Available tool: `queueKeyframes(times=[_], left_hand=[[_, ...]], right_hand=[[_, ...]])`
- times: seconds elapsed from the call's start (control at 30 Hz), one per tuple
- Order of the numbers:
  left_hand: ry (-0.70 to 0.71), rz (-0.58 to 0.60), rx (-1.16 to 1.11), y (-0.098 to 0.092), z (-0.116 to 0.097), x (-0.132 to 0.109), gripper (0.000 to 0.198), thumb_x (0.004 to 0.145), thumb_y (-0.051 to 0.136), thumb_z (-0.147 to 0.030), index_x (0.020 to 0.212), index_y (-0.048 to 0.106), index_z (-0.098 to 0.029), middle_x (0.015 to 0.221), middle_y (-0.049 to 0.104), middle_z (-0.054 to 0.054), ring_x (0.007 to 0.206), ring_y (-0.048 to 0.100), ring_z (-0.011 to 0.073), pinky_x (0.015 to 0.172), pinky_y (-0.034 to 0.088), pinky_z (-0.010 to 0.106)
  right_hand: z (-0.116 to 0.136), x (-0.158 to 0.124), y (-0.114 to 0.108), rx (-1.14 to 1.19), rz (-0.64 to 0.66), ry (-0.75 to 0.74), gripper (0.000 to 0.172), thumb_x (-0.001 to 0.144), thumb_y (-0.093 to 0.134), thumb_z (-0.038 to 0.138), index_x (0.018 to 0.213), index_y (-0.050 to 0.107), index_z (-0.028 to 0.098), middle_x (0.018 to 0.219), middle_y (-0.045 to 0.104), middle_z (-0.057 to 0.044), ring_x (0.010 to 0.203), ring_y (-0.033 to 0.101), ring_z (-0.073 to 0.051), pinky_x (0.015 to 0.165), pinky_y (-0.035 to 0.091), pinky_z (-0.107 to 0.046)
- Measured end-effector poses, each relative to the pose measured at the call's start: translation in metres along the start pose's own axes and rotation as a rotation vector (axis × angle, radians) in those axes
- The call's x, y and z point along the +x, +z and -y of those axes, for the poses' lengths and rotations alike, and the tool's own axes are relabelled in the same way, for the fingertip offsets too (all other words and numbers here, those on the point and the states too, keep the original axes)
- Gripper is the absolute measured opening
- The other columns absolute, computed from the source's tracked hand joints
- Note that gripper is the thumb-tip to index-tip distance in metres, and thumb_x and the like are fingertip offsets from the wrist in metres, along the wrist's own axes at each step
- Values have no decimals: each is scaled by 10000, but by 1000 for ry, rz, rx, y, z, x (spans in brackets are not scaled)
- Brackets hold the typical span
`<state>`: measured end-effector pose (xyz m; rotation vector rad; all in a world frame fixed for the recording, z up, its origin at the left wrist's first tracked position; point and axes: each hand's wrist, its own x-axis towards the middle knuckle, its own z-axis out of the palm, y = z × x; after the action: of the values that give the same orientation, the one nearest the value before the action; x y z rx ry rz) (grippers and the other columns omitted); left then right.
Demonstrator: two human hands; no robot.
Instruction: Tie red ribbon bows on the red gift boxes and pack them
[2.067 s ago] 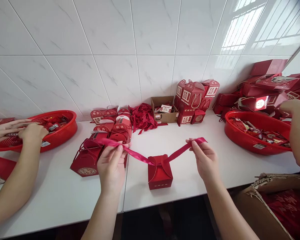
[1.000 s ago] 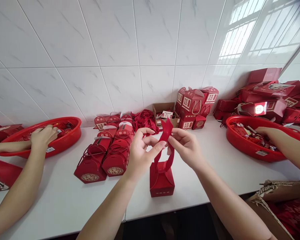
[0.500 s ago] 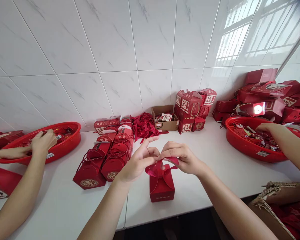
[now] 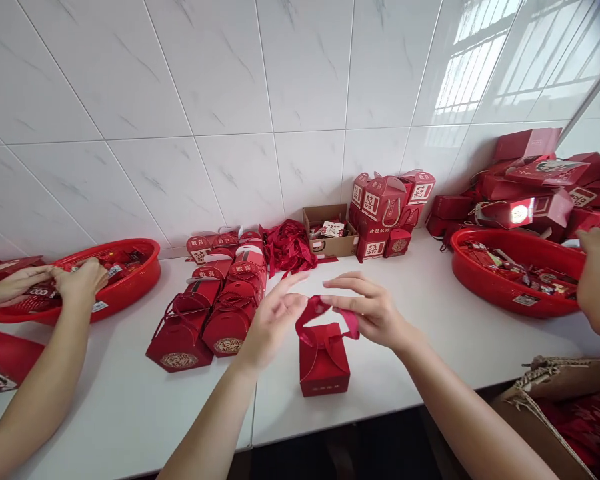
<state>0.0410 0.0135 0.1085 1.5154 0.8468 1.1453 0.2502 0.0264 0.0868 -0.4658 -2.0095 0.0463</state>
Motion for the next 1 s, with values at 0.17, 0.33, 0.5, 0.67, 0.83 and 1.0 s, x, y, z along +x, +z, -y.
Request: queueKeyframes(times=[0.17,0.33,0.5,0.67,0.83,1.0], left_hand=[[263,-587,479,-33,25,-30,292,745,727,-310,977,585,-204,703,592,-22,688,596,140,639,459,227],[85,-793,804,-73,82,-76,165,823,609,-295,952,542,-215,661,416,-46,590,468,119,588,411,234],[38,-564,947,-77,119,-98,105,835,538,-271,920,582,-229,779,536,23,712,558,195,694,469,319],[10,-340,819,-56,111,-85,118,784,613,-308,871,653,-238,1046,606,71,1032,572,282,927,431,404],[-152,-162,406,-21,105,-62,215,856,557,-399,963,585,-215,1070,591,77,1100,543,247,995,395,379],[-259,-29,247,-6,108,-43,274,848,554,-467,894,526,-198,928,584,43,909,577,197,791,465,299]], right_hand=[[6,-63,-5,71,-316,558,247,904,556,190,1082,708,271,788,668,-32,738,601,-166,671,487,-316],[5,-151,-16,258,-498,1216,295,790,673,451,913,752,195,674,634,-34,645,551,-176,621,454,-326],[-5,-179,-15,168,-434,1416,478,738,660,527,1018,691,141,779,636,-77,760,583,-245,708,465,-400],[0,-149,-2,-424,-631,1038,340,832,555,429,1063,580,181,1085,602,-131,1072,546,-297,961,389,-498],[4,-113,25,114,-118,960,262,836,606,434,976,561,217,1057,597,-87,1054,558,-245,921,436,-414],[-8,-98,46,391,108,1083,376,773,653,529,797,453,211,722,522,24,687,530,-143,632,442,-280]])
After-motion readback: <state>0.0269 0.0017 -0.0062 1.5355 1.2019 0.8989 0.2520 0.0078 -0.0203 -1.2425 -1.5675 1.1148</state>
